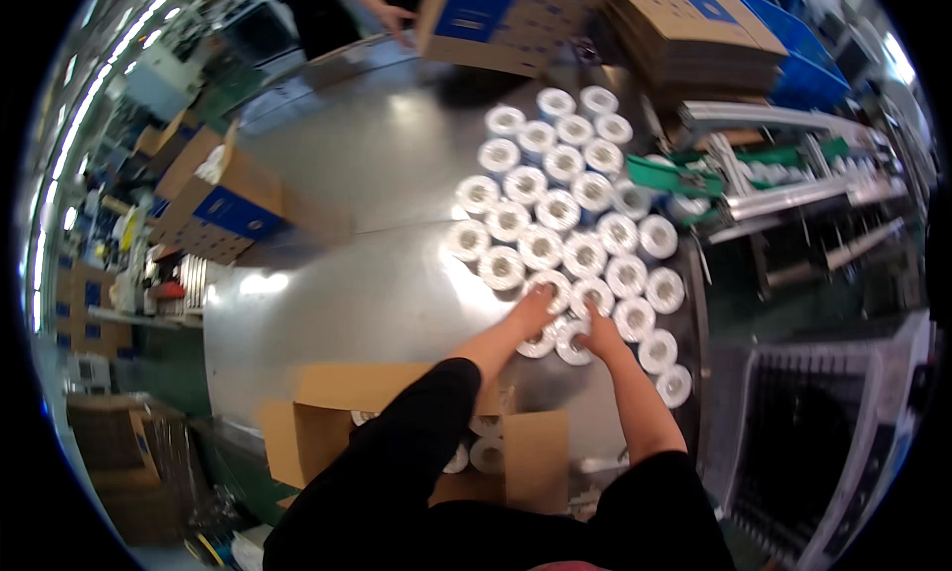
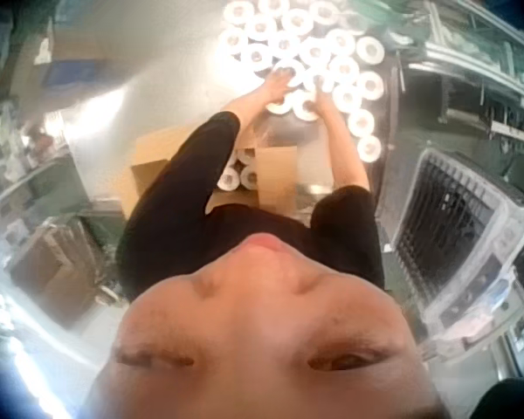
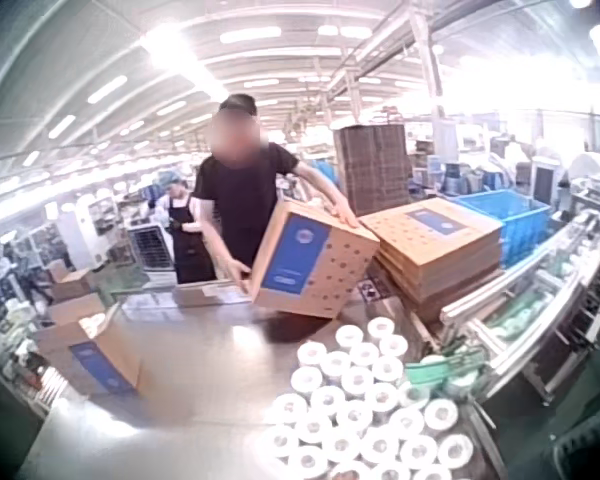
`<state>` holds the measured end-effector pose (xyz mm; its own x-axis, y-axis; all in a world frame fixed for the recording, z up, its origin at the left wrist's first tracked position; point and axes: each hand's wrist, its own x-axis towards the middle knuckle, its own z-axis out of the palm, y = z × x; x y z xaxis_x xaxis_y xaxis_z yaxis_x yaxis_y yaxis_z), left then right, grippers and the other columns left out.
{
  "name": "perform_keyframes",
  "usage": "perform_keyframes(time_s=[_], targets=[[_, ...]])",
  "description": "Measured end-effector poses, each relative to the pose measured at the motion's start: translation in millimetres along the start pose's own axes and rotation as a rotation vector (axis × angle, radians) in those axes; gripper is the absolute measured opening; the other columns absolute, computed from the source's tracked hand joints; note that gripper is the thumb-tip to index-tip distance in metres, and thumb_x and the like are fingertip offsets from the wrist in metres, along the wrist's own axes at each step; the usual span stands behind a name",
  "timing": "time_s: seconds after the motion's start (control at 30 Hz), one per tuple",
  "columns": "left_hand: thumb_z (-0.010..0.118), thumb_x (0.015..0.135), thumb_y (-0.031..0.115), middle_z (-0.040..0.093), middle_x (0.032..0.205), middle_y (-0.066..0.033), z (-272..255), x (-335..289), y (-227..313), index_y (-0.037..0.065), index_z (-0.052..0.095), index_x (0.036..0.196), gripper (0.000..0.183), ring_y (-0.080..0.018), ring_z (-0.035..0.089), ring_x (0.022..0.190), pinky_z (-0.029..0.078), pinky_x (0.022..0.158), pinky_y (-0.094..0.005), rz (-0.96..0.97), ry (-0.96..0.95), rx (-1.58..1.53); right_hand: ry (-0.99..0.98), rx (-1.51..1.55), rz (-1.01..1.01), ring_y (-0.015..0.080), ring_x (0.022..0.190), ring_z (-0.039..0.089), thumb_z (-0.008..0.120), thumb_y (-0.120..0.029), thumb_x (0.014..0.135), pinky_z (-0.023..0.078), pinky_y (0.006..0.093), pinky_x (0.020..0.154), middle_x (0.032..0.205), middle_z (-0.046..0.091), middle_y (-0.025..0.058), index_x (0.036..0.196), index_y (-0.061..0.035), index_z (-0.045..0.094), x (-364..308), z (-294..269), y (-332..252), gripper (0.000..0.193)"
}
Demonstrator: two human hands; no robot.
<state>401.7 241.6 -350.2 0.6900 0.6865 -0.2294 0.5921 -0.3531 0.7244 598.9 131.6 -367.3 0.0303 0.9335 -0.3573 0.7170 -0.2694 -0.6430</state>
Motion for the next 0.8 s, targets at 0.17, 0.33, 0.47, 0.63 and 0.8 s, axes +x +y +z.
perform_keyframes(time_s=[0.17, 0.33, 0.47, 0.63, 0.8], targets=[[0.075, 0.066, 0.030, 0.062, 0.111, -0.0096, -38, 12, 50, 0.015, 0.071, 0.103, 0.040, -0.0294, 0.052, 0.114, 0.044, 0.093, -0.0426, 0.282, -0.435, 0.865, 0.070, 0.160, 0.012, 0.0339, 0.142, 0.026, 0.081, -0.024, 0.071, 0.028, 0.0414, 0.113, 0.151, 0.030, 0.0216, 0.152, -0.0069, 0.015, -44, -5, -12, 0.106], [0.072, 0.061, 0.036, 0.064, 0.101, -0.0123, -191, -64, 111, 0.024, 0.071, 0.107, 0.047, -0.0309, 0.054, 0.106, 0.046, 0.089, -0.0420, 0.159, 0.051, 0.420, 0.010, -0.068, 0.082, 0.0361, 0.141, 0.027, 0.079, -0.028, 0.073, 0.027, 0.0439, 0.113, 0.150, 0.032, 0.0220, 0.153, -0.0133, 0.016, -113, -9, -36, 0.103], [0.072, 0.077, 0.014, 0.066, 0.102, -0.0065, -289, -221, 127, 0.008, 0.066, 0.117, 0.041, -0.0187, 0.060, 0.100, 0.049, 0.087, -0.0340, -0.074, 0.425, -0.390, 0.139, 0.110, 0.201, 0.0360, 0.135, 0.036, 0.079, -0.025, 0.074, 0.036, 0.0443, 0.107, 0.149, 0.035, 0.0204, 0.152, -0.0131, 0.021, -170, -32, -32, 0.098], [0.050, 0.098, 0.016, 0.068, 0.109, -0.0111, -264, -434, 68, -0.002, 0.062, 0.116, 0.029, -0.0225, 0.069, 0.090, 0.058, 0.076, -0.0362, -0.681, -0.022, -1.419, 0.544, -0.391, -0.299, 0.0228, 0.079, 0.063, 0.077, -0.021, 0.075, 0.052, 0.0345, 0.068, 0.106, 0.063, 0.0140, 0.108, -0.0093, 0.065, -239, -128, -141, 0.036], [0.082, 0.059, 0.034, 0.067, 0.099, -0.0145, -232, -500, 22, 0.018, 0.076, 0.092, 0.037, -0.0300, 0.062, 0.094, 0.053, 0.077, -0.0415, -0.278, -0.045, 0.249, -0.109, -0.058, -0.402, 0.0291, 0.069, 0.063, 0.066, -0.023, 0.084, 0.050, 0.0384, 0.065, 0.086, 0.066, 0.0185, 0.149, -0.0120, 0.027, -274, -108, -359, 0.077]])
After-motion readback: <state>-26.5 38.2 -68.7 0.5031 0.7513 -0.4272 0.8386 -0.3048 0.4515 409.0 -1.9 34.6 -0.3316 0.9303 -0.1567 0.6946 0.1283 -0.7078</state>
